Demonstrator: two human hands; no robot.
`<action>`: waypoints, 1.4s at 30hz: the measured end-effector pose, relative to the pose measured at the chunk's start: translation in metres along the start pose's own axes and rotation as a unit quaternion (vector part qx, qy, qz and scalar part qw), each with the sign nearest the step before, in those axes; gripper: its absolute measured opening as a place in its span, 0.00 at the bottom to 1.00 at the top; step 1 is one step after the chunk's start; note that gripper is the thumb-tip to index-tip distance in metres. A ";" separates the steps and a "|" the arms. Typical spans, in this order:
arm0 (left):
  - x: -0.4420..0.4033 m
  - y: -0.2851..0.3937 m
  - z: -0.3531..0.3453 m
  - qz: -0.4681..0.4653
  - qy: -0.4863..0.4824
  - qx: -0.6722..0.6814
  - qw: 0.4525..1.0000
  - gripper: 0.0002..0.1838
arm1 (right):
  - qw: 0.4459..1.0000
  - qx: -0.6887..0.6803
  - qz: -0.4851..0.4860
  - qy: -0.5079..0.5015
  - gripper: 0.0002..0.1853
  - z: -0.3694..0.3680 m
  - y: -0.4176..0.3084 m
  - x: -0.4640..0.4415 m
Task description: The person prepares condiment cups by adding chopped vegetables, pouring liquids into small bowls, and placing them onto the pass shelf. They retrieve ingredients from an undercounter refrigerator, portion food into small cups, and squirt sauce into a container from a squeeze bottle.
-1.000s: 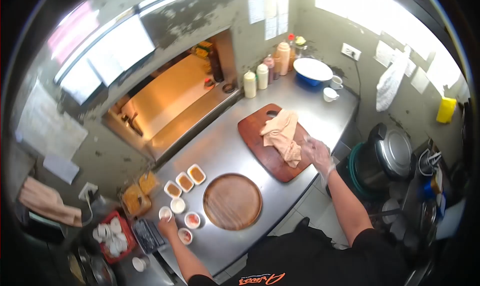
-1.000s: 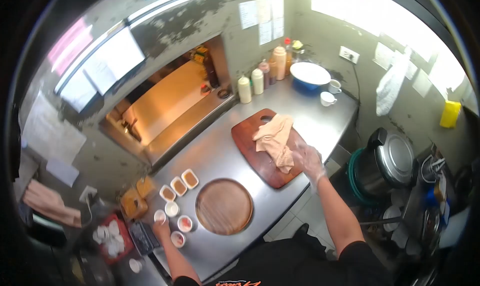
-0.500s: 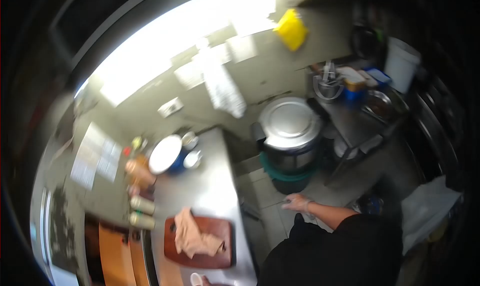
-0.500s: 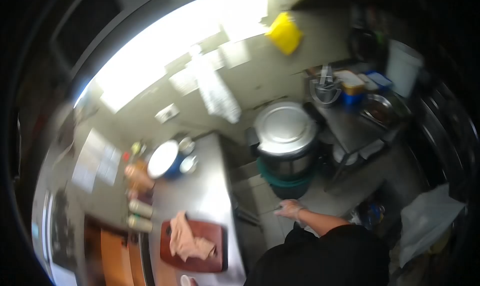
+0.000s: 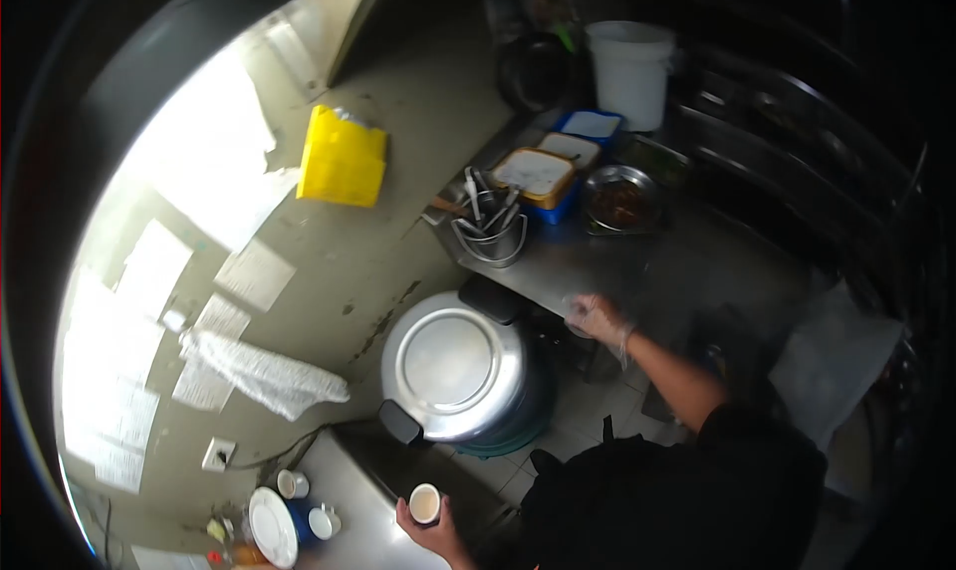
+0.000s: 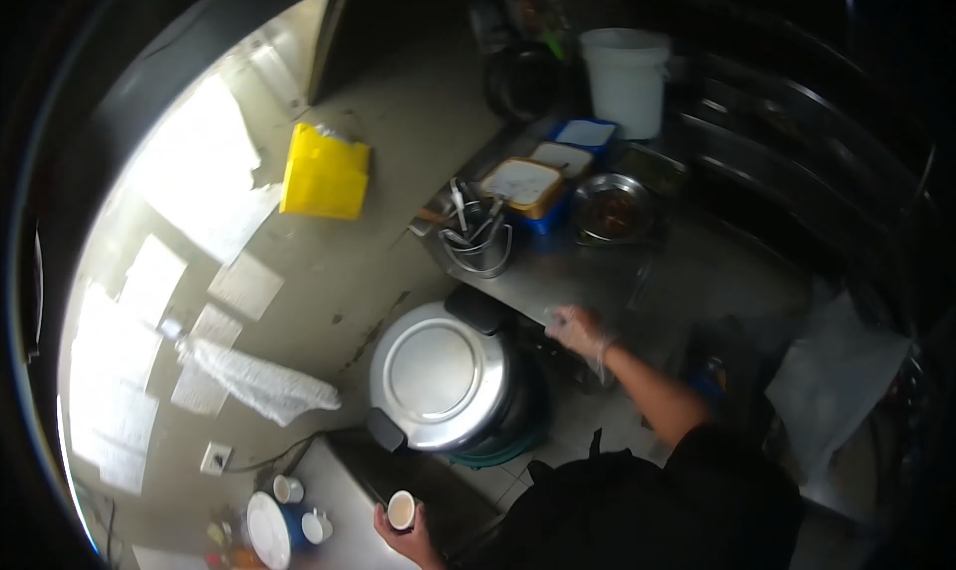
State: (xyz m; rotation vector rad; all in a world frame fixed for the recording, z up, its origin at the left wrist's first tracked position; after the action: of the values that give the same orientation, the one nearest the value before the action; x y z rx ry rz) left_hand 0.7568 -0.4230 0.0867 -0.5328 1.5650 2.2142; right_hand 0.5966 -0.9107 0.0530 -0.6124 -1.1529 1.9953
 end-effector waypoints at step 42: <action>0.045 0.232 -0.507 0.052 -0.207 -0.011 0.977 0.43 | 0.842 0.327 0.416 0.099 0.21 0.314 0.181 -0.417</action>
State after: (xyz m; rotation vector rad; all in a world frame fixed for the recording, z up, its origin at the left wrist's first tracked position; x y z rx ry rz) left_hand 0.6458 -0.9708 0.0938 0.0133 1.3726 2.2370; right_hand 0.5660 -1.4619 0.0622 -1.0122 0.0355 2.7393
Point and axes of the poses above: each hand's wrist, its own x-axis away from the middle knuckle, its own z-axis out of the back of the hand, y = z × x, the point moved 2 cm from there along -x, towards the middle knuckle, and after that the axes turned 3 degrees about -z, right-handed, at the moved point
